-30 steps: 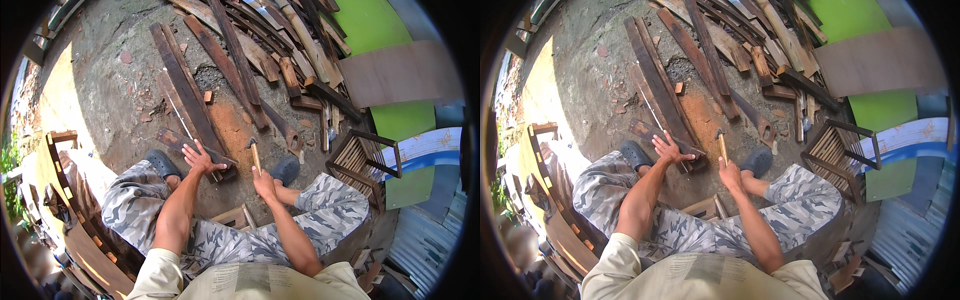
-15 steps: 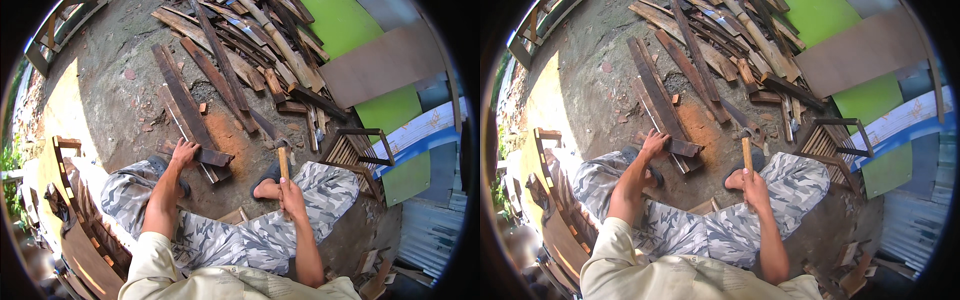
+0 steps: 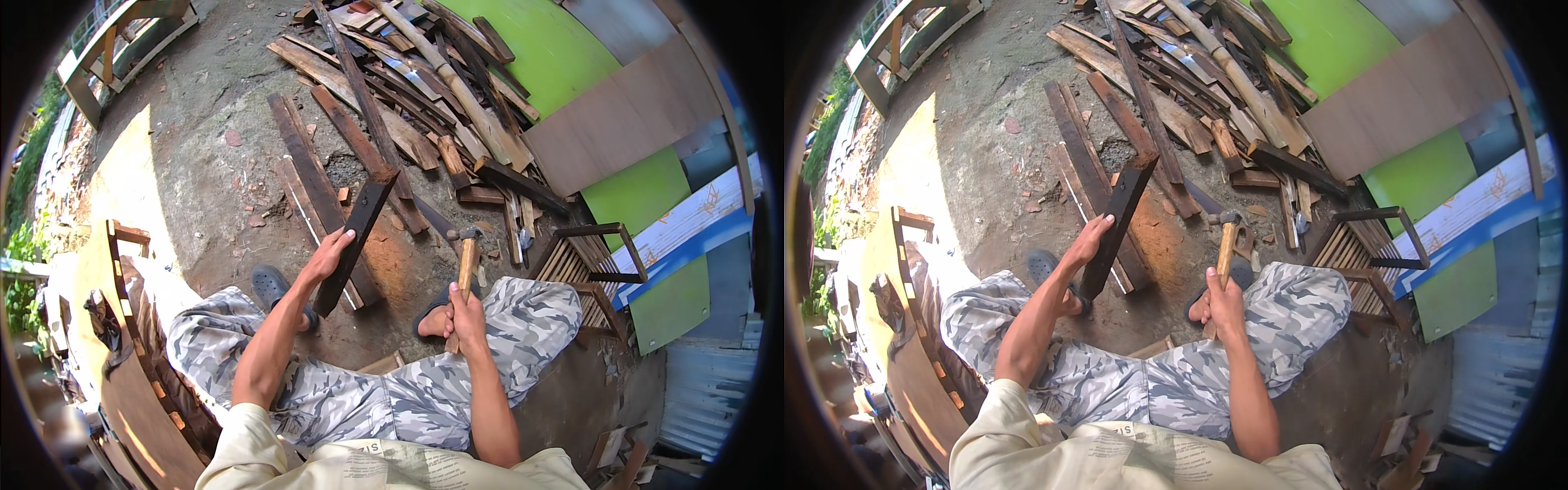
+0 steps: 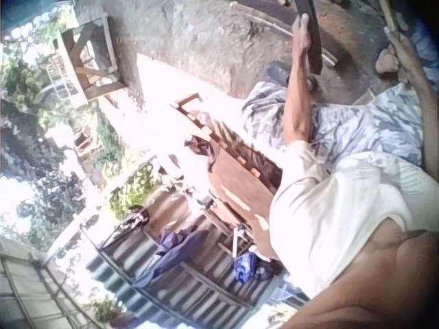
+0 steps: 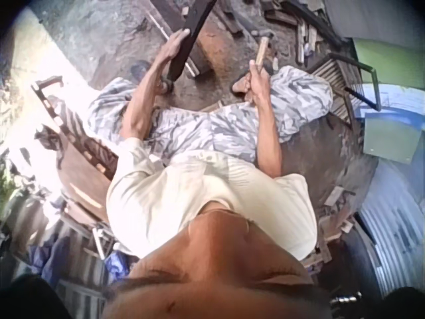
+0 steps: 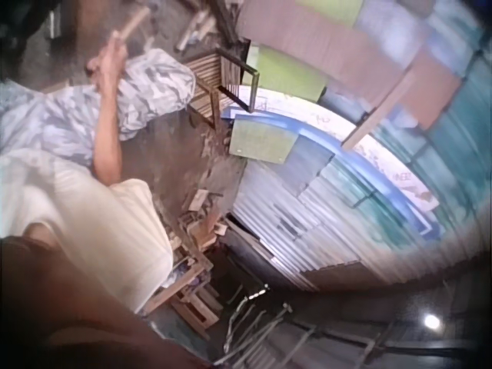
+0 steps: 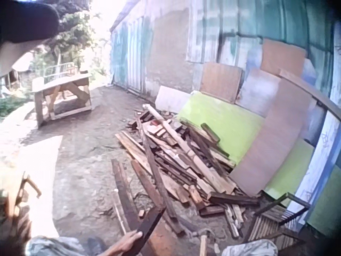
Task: The person sits on the ground and uses a hammer to break a long wooden plank into smaller pieces. They repeatedly strike the wood until it fractures, then handle the resulting fragments.
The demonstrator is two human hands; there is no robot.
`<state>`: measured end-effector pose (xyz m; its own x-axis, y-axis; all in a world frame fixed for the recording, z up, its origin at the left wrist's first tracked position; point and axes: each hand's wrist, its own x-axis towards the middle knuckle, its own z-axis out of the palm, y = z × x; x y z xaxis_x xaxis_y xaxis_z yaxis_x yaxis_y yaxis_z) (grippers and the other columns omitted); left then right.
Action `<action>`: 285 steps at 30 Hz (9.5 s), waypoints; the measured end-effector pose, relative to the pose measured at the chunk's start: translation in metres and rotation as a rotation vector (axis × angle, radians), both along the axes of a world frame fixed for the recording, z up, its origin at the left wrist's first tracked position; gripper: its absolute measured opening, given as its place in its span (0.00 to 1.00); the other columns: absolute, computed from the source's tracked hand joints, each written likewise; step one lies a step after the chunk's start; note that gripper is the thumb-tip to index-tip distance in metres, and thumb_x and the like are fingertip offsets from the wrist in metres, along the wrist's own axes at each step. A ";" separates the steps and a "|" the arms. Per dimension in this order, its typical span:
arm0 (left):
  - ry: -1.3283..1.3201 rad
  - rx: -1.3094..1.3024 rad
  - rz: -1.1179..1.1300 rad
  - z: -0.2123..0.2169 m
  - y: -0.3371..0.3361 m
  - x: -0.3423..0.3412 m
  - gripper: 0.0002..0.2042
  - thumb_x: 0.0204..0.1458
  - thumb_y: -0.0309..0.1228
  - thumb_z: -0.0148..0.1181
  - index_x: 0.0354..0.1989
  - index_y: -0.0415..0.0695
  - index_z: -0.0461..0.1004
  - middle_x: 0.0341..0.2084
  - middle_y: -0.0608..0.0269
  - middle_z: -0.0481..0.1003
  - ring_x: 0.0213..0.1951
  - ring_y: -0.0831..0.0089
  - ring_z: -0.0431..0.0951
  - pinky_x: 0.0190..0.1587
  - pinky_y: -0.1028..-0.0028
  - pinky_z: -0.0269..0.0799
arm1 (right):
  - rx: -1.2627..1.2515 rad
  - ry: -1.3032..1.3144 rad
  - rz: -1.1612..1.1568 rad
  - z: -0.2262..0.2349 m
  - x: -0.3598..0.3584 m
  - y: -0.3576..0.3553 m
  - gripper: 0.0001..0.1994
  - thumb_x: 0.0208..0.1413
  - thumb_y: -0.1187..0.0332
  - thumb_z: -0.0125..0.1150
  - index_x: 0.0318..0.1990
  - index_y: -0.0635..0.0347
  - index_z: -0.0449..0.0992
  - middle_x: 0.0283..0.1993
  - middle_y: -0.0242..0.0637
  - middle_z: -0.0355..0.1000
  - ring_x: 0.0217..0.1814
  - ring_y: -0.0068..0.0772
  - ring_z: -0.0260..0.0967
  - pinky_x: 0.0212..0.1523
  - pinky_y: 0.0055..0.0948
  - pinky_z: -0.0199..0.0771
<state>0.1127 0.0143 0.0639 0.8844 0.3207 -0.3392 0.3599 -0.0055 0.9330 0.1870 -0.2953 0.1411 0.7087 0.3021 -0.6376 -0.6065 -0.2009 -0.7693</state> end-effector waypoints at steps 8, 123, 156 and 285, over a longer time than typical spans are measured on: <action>-0.169 0.124 -0.092 0.026 -0.043 -0.009 0.28 0.59 0.49 0.48 0.55 0.34 0.69 0.42 0.51 0.76 0.46 0.62 0.74 0.52 0.65 0.67 | 0.158 -0.127 0.018 -0.008 0.000 0.018 0.25 0.50 0.54 0.75 0.39 0.61 0.65 0.38 0.40 0.74 0.37 0.27 0.76 0.29 0.24 0.78; 0.043 0.503 -0.182 0.012 -0.098 0.002 0.27 0.46 0.33 0.68 0.55 0.44 0.64 0.42 0.43 0.77 0.46 0.42 0.76 0.45 0.54 0.72 | -0.261 -0.812 0.364 0.000 -0.064 -0.004 0.18 0.63 0.55 0.58 0.36 0.66 0.70 0.26 0.55 0.71 0.30 0.66 0.70 0.31 0.51 0.68; 0.061 0.583 -0.213 0.020 -0.100 0.008 0.21 0.43 0.33 0.68 0.46 0.43 0.70 0.32 0.45 0.79 0.39 0.45 0.80 0.40 0.58 0.74 | -0.314 -0.661 0.310 0.021 -0.043 0.004 0.18 0.62 0.58 0.60 0.31 0.66 0.69 0.22 0.55 0.68 0.28 0.65 0.70 0.28 0.48 0.68; 0.022 0.629 -0.227 0.015 -0.092 0.011 0.21 0.42 0.29 0.63 0.44 0.38 0.64 0.31 0.36 0.76 0.38 0.37 0.76 0.40 0.49 0.72 | -0.130 -0.620 0.229 0.056 -0.044 0.005 0.17 0.60 0.61 0.59 0.24 0.66 0.73 0.15 0.47 0.67 0.18 0.51 0.67 0.25 0.45 0.66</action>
